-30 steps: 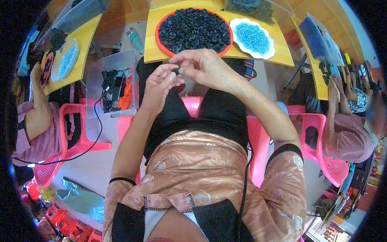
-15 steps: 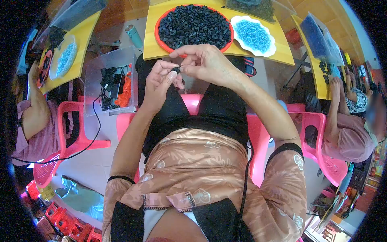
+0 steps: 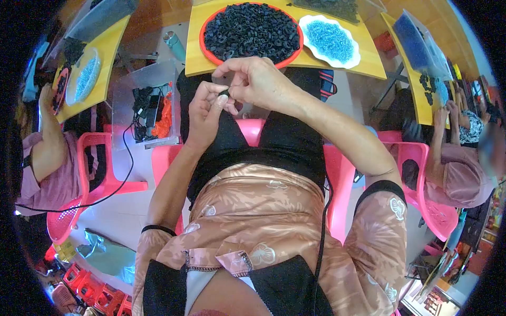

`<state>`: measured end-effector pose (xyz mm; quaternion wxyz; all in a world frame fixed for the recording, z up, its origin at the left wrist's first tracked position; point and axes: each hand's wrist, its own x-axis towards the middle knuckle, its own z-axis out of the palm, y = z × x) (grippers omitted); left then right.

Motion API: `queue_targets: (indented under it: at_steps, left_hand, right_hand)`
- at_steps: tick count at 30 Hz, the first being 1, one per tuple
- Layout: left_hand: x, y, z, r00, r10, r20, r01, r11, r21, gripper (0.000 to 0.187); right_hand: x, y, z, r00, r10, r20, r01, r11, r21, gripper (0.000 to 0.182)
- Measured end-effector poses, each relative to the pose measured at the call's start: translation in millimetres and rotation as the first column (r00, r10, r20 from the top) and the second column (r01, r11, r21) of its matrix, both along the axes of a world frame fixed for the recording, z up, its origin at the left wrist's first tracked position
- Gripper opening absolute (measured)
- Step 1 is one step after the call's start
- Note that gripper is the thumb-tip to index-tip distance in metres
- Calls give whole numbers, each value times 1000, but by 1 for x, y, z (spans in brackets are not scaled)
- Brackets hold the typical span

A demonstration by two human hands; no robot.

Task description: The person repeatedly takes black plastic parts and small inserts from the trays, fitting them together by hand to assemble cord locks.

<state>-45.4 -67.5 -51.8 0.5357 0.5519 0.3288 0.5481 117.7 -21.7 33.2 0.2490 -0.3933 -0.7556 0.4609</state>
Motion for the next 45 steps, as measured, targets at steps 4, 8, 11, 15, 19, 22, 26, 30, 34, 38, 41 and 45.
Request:
queue_targets:
  at_steps: [4, 8, 11, 15, 19, 22, 26, 30, 34, 38, 41, 45]
  left_hand:
    - [1, -1, 2, 995, -101, 10, 101, 995, -25, 10]
    - [5, -4, 4, 956, -216, 199, 232, 971, -62, 13]
    - [4, -5, 8, 947, -239, 217, 259, 964, -67, 14]
    - [3, -4, 8, 958, -193, 211, 208, 977, -49, 13]
    - [-5, -1, 10, 980, -149, 133, 154, 988, -24, 13]
    - [-5, 5, 4, 982, -156, 109, 160, 987, -23, 17]
    - [4, 5, 14, 990, -80, 117, 94, 989, -117, 28]
    - [-4, 8, 11, 992, 51, 117, -23, 973, -228, 34]
    - [-5, 12, 2, 991, 85, 101, -59, 971, -234, 29]
    - [-5, 13, 0, 990, 104, 95, -76, 961, -265, 24]
    - [-6, 13, 3, 989, 111, 94, -81, 958, -276, 21]
    - [-6, 13, 3, 989, 116, 89, -86, 954, -286, 19]
  right_hand:
    - [14, 2, 6, 998, 67, 9, -65, 982, -175, 36]
    - [31, 6, 6, 990, 95, -103, -124, 935, -332, 30]
    - [33, 9, 8, 992, 70, -110, -109, 902, -418, 22]
    - [26, 10, 5, 998, 28, -57, -52, 878, -476, 17]
    - [14, 11, 0, 998, 6, -58, -33, 880, -473, 15]
    - [13, 14, 4, 1000, 30, -2, -28, 899, -438, 14]
    - [27, 30, 35, 994, 7, 105, 28, 945, -326, 17]
    - [73, 109, 92, 948, -274, 159, 262, 960, 95, 19]
    - [93, 152, 133, 749, -661, -49, 588, 629, 508, 16]
    - [85, 157, 112, 781, -624, 2, 515, 647, 563, 14]
    - [77, 148, 53, 870, -375, 320, 176, 842, 509, 15]
    - [43, 113, 7, 885, -75, 460, -213, 813, 542, 20]
